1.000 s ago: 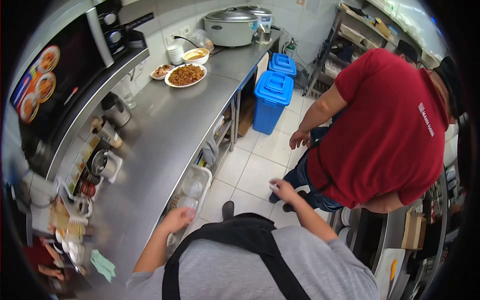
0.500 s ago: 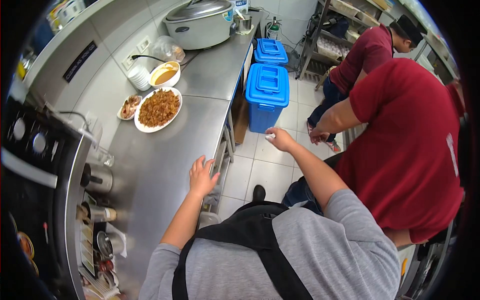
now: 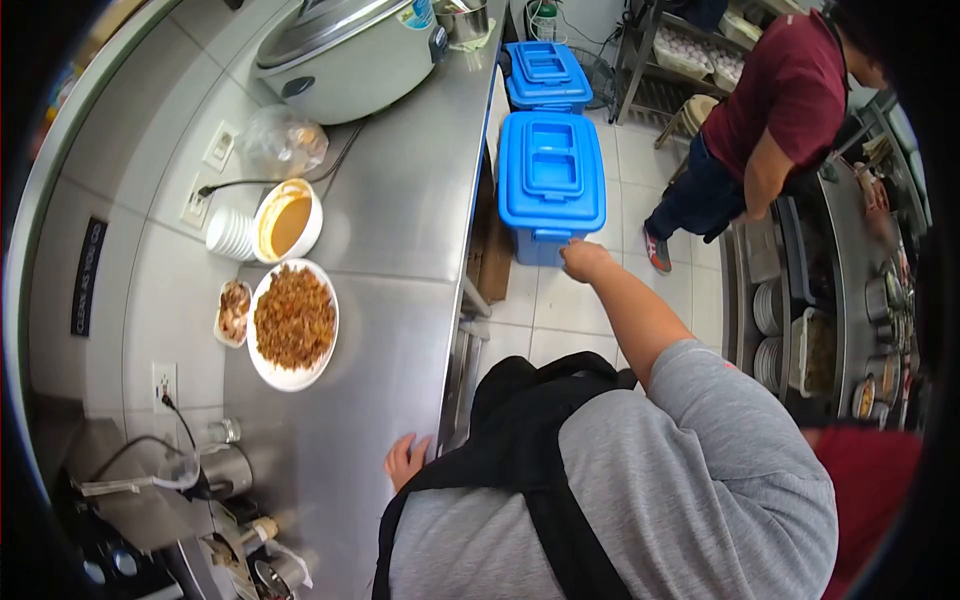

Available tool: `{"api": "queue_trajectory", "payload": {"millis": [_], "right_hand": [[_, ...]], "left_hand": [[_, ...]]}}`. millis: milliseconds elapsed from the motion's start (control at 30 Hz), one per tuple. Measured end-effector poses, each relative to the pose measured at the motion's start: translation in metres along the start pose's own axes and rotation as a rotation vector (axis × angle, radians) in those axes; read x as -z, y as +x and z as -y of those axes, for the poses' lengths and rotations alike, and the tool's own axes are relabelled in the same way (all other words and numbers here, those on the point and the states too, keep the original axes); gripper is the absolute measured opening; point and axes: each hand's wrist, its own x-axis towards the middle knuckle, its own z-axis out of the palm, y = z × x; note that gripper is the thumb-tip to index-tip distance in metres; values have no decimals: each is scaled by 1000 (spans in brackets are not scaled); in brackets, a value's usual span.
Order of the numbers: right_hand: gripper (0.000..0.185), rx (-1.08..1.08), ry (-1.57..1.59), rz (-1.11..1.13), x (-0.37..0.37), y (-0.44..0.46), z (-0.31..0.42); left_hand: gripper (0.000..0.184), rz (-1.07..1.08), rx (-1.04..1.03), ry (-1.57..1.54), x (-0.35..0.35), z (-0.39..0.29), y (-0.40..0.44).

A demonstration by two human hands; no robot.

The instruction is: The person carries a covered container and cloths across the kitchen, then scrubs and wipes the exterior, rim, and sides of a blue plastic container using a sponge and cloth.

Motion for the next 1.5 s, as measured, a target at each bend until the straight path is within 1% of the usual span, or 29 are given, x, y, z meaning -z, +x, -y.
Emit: {"api": "queue_trajectory", "payload": {"millis": [100,167,200,267,333,367,400,433,500,533,567,633,700,767,800,867,967,1000,1033,1067,1100,1133,1167,1200,1233,1267,1333,1433,1500], "right_hand": [[37,56,30,0,0,63,-26],[39,94,52,-32,15,80,-41],[38,96,59,18,23,97,-50],[37,69,134,-77,31,134,-77],[35,56,189,-154,45,167,-106],[34,34,249,-165,55,183,-121],[33,12,307,-183,70,199,-136],[33,12,297,-184,84,211,-145],[29,-37,553,-360,119,236,-153],[26,-57,629,-444,138,247,-153],[26,-52,622,-447,158,258,-154],[25,12,769,-534,196,280,-158],[25,46,792,-526,228,308,-163],[24,124,835,-531,250,341,-170],[23,125,887,-492,261,357,-173],[23,169,918,-469,273,393,-180],[23,260,909,-486,304,452,-193],[22,309,906,-503,314,472,-197],[21,359,903,-523,324,492,-200],[21,373,914,-516,335,511,-201],[21,420,858,-592,346,530,-200],[21,466,801,-668,357,547,-198],[21,481,815,-655,366,563,-194],[22,421,737,-740,374,578,-189],[22,360,656,-823,381,590,-185],[22,377,669,-810,387,597,-180],[27,269,466,-801,403,603,-174],[29,210,430,-732,415,614,-169],[28,209,435,-775,413,624,-171]], "left_hand": [[31,-27,-100,136,-21,42,-10],[19,-174,584,-864,-41,58,7],[19,-175,577,-875,-51,52,51],[11,-279,27,-345,-47,-4,207],[12,-189,-109,-359,-53,-68,337],[14,-11,-129,-343,-60,-91,391],[18,54,-308,-297,-71,-116,445],[21,115,-407,-278,-88,-133,489],[22,78,-503,-306,-132,-159,575],[22,42,-500,-315,-157,-168,618],[22,10,-493,-326,-179,-176,659],[24,122,-101,-639,-208,-202,736],[35,39,2,-652,-227,-222,804],[53,-338,15,-519,-267,-231,863],[53,-349,26,-511,-269,-241,882],[62,-380,191,-613,-273,-258,911],[65,-476,134,-466,-271,-266,940],[69,-407,187,-458,-267,-264,949],[71,-414,162,-375,-267,-265,954],[65,-410,129,-309,-269,-268,957],[60,-405,97,-242,-274,-268,961],[60,-411,103,-224,-277,-268,967],[53,-439,147,-231,-281,-263,971],[46,-468,191,-237,-283,-261,974],[46,-473,203,-217,-286,-259,975],[41,-498,191,-252,-286,-262,975],[37,-530,186,-271,-289,-261,976],[35,-583,132,-340,-294,-260,976],[33,-626,112,-336,-295,-262,975]]}}
